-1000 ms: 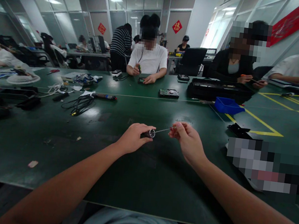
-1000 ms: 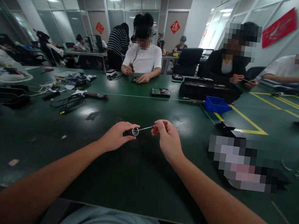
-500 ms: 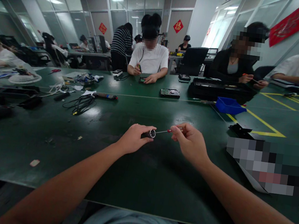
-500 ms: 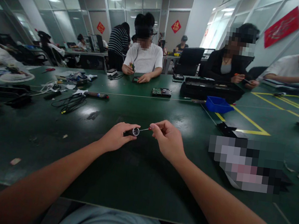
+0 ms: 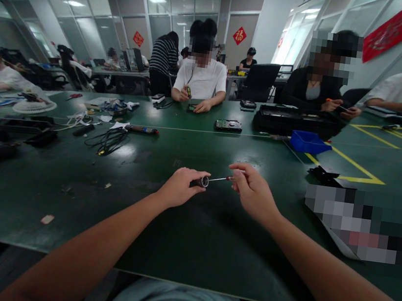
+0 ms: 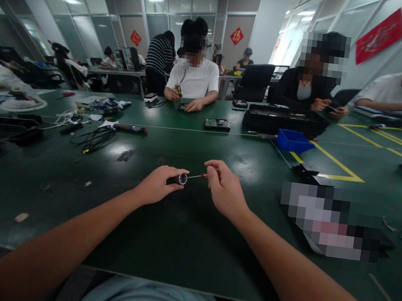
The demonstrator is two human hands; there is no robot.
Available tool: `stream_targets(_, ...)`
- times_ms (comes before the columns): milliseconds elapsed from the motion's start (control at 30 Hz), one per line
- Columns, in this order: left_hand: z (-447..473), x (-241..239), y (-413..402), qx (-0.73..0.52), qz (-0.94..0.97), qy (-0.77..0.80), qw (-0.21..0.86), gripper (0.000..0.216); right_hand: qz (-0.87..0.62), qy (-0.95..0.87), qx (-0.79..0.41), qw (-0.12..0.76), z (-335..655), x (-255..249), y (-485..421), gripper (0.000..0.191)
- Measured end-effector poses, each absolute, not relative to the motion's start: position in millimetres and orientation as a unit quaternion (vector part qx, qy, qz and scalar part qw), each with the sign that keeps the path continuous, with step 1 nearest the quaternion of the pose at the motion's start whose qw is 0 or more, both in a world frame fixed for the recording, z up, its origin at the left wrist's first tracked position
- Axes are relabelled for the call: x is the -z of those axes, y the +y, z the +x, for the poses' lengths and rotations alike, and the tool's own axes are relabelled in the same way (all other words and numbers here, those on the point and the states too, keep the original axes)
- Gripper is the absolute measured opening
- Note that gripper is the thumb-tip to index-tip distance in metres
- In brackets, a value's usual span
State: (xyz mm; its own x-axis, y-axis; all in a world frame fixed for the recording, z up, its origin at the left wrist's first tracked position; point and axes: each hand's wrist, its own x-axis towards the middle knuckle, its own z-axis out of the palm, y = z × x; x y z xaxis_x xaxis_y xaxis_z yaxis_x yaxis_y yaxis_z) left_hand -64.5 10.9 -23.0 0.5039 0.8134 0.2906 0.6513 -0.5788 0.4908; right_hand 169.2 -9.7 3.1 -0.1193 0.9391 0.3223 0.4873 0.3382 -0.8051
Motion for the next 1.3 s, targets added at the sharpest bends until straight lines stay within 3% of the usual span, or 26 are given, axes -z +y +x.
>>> stream_targets(200, -63.8, 22.5, 11.2, -0.245, 0.852, 0.434, 0.163, 0.044, -0.497, -0.714, -0.271, 0.413, 169.7, -0.3, -8.5, 0.021)
stream_targets(367, -63.8, 22.1, 11.5, -0.243, 0.852, 0.434, 0.161, 0.044, -0.510, -0.713, -0.276, 0.393, 169.8, -2.2, -9.5, 0.034)
stream_targets(600, -64.4, 23.4, 11.5, -0.248, 0.851, 0.433, 0.164, 0.044, -0.500, -0.709, -0.283, 0.409, 170.1, -0.9, -9.8, 0.024)
stream_targets(733, -65.2, 22.7, 11.4, -0.241, 0.851, 0.437, 0.167, 0.044, -0.504, -0.702, -0.302, 0.402, 171.2, 1.6, -7.6, 0.031)
stream_targets(1100, -64.5, 21.9, 12.8, -0.247, 0.851, 0.433, 0.165, 0.043, -0.455, -0.650, -0.340, 0.504, 164.3, 2.8, -8.9, 0.019)
stream_targets(1300, -63.9, 20.2, 13.0, -0.269, 0.830, 0.451, 0.185, 0.042, -0.433, -0.600, -0.418, 0.527, 163.7, 10.8, -2.0, 0.027)
